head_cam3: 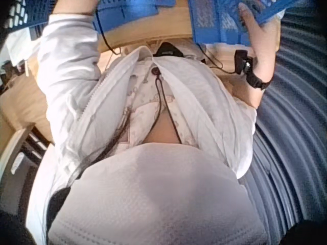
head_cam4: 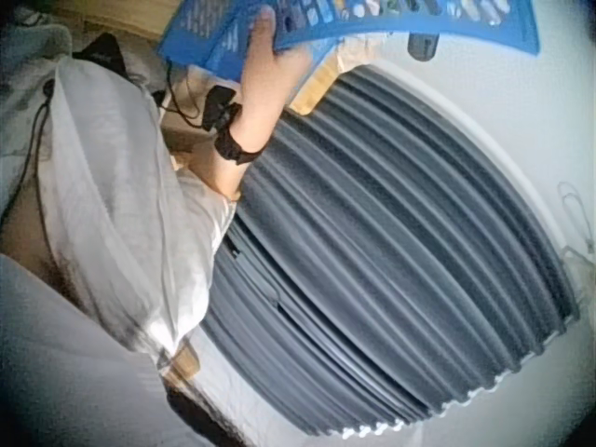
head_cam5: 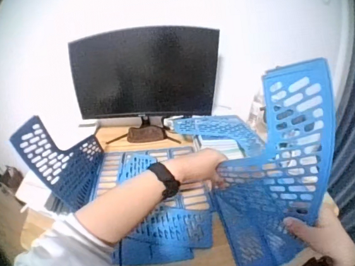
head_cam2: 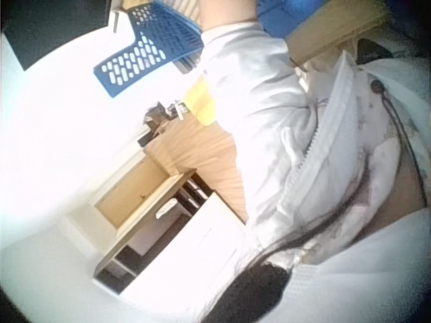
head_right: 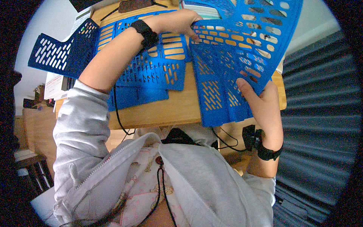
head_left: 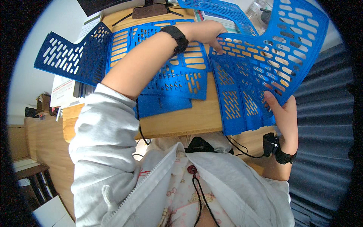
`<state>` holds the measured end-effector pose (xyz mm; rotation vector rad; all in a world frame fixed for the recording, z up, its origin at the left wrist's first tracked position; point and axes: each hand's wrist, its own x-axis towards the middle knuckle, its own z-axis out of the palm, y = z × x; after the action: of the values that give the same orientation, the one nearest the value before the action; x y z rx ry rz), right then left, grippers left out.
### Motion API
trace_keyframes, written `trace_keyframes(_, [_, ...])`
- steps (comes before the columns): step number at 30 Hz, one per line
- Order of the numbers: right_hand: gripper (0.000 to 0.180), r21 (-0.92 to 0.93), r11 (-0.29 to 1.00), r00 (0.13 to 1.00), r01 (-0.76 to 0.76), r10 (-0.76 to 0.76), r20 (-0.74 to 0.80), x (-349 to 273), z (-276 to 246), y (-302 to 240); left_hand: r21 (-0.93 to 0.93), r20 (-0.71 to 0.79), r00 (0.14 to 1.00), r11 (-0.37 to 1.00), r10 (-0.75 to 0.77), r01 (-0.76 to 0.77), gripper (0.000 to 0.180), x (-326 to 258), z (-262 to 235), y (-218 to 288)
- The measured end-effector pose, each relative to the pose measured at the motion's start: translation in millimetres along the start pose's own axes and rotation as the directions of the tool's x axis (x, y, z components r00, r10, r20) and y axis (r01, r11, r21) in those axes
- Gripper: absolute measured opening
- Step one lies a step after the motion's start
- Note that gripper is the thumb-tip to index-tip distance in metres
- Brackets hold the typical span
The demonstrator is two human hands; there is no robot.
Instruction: The person assembles blue plastic slotted panels by hand, interlocking edges and aligning them into a larger structure on a wooden table. The person repeatedly adjusts and repositions the panels to fit them together.
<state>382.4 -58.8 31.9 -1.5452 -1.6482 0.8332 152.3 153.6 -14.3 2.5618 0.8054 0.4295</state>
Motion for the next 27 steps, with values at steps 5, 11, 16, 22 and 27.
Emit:
trace_keyframes(5, [0.032, 0.641, 0.765, 0.970, 0.070, -0.202, 0.135, 15.2, -20.2, 34.6, 0.027, -0.016, 0.999, 0.999, -0.042, 0.043, 0.030, -0.3, -2.6, -2.3])
trace_keyframes(11, [0.042, 0.031, 0.978, 0.963, 0.208, -0.210, 0.167, 45.8, 9.4, 62.7, -0.053, 0.004, 0.998, 0.997, -0.062, 0.062, 0.027, -2.7, -1.9, -8.7])
trace_keyframes(16, [0.036, -0.348, 0.773, 0.831, 0.531, -0.555, 0.035, 66.5, 58.3, 41.7, -0.085, -0.026, 0.997, 0.994, -0.076, 0.074, 0.028, -3.6, -4.0, -8.2])
trace_keyframes(22, [0.027, -0.270, 0.849, 0.868, 0.454, -0.489, -0.080, 100.2, 69.4, 57.6, -0.112, -0.026, 0.990, 0.985, -0.137, 0.133, 0.036, -5.9, -6.0, -14.2])
trace_keyframes(27, [0.025, -0.225, 0.829, 0.846, 0.512, -0.532, -0.033, 116.3, 68.5, 73.7, 0.033, -0.273, 0.955, 0.991, -0.119, 0.133, 0.049, -16.1, -2.4, -13.7])
